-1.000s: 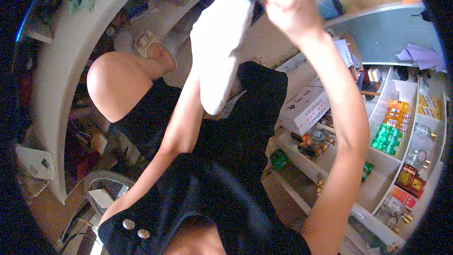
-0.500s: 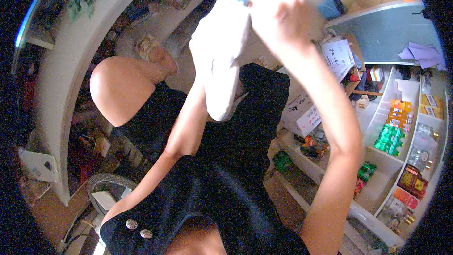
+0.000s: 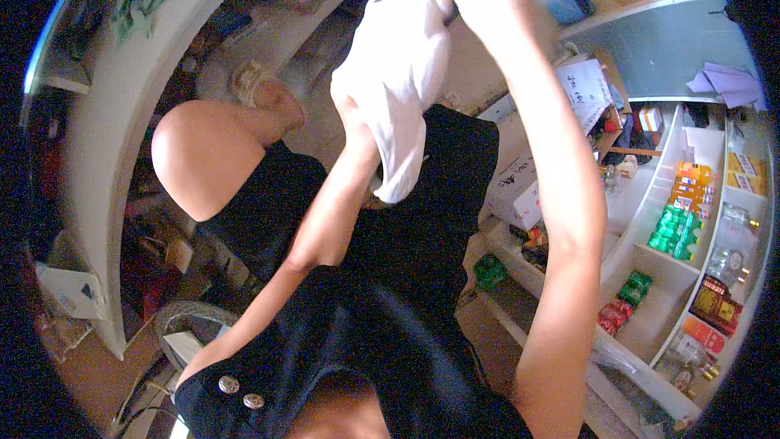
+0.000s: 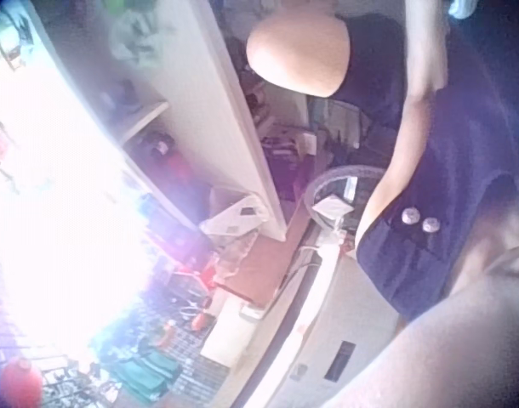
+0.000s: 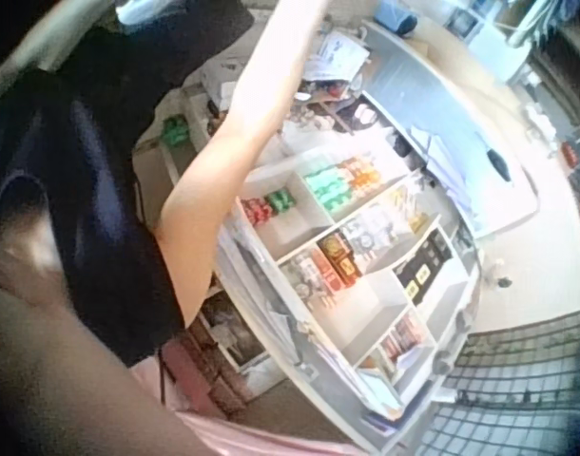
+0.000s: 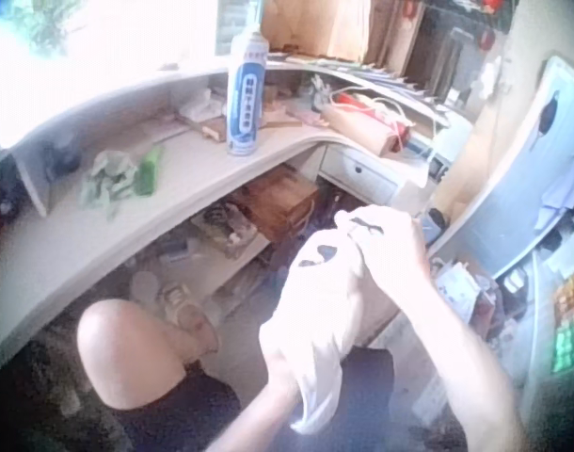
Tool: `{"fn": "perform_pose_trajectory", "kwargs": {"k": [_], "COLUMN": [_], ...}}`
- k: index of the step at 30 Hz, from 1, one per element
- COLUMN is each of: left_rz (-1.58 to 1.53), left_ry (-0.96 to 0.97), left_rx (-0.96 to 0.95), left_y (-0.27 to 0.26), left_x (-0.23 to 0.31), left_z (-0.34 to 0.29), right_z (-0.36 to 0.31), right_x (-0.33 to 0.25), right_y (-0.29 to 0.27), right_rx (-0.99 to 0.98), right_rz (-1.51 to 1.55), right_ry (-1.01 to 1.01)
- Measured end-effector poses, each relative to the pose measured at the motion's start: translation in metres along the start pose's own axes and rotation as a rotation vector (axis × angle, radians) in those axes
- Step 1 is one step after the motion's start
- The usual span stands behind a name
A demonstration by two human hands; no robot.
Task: The person sits and cleans a white slip-on shoe with red and blue accents using a light green cloth. They wipe the exterior, sole, and interior surfaces repeatedly, rotating the shoe to access different areas.
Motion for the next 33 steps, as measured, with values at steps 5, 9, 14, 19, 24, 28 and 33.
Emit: {"fn": "perform_pose_trajectory", "kwargs": {"k": [5,9,14,19,24,28,33], "left_rz": [0.231,0.278,0.279,0.382,0.026,-1.370,-0.920], "left_ry": [0.187,0.202,0.200,0.238,-0.746,-0.979,-0.792], "left_rx": [-0.035,-0.063,-0.117,-0.205,-0.255,-0.241,-0.242], "left_y": [0.002,0.005,0.007,0.018,0.016,0.023,0.030], "left_x": [0.000,0.001,0.004,0.005,-0.013,-0.012,-0.008], "left_z": [-0.003,-0.006,-0.010,-0.005,-0.002,-0.007,-0.015], "right_z": [-0.019,-0.040,-0.050,-0.061,-0.082,-0.085,-0.078], "right_x": [0.021,0.005,0.002,0.026,0.043,0.033,0.025], "right_y": [-0.008,-0.026,-0.019,-0.013,-0.013,-0.021,-0.036], "right_rx": [0.116,0.298,0.163,0.218,0.513,0.554,0.418], "right_rz": [0.498,0.542,0.456,0.600,0.661,0.462,0.260], "right_ry": [0.268,0.306,0.276,0.473,0.498,0.321,0.039]}}
Point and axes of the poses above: each hand's wrist, its own z-axis towards the middle knuckle, its own y-axis out of the palm, x = y × z, the point moved 7 cm from there along z, towards the middle knuckle, and after that the axes turned 9 degrees about x, right-handed, at the moved point
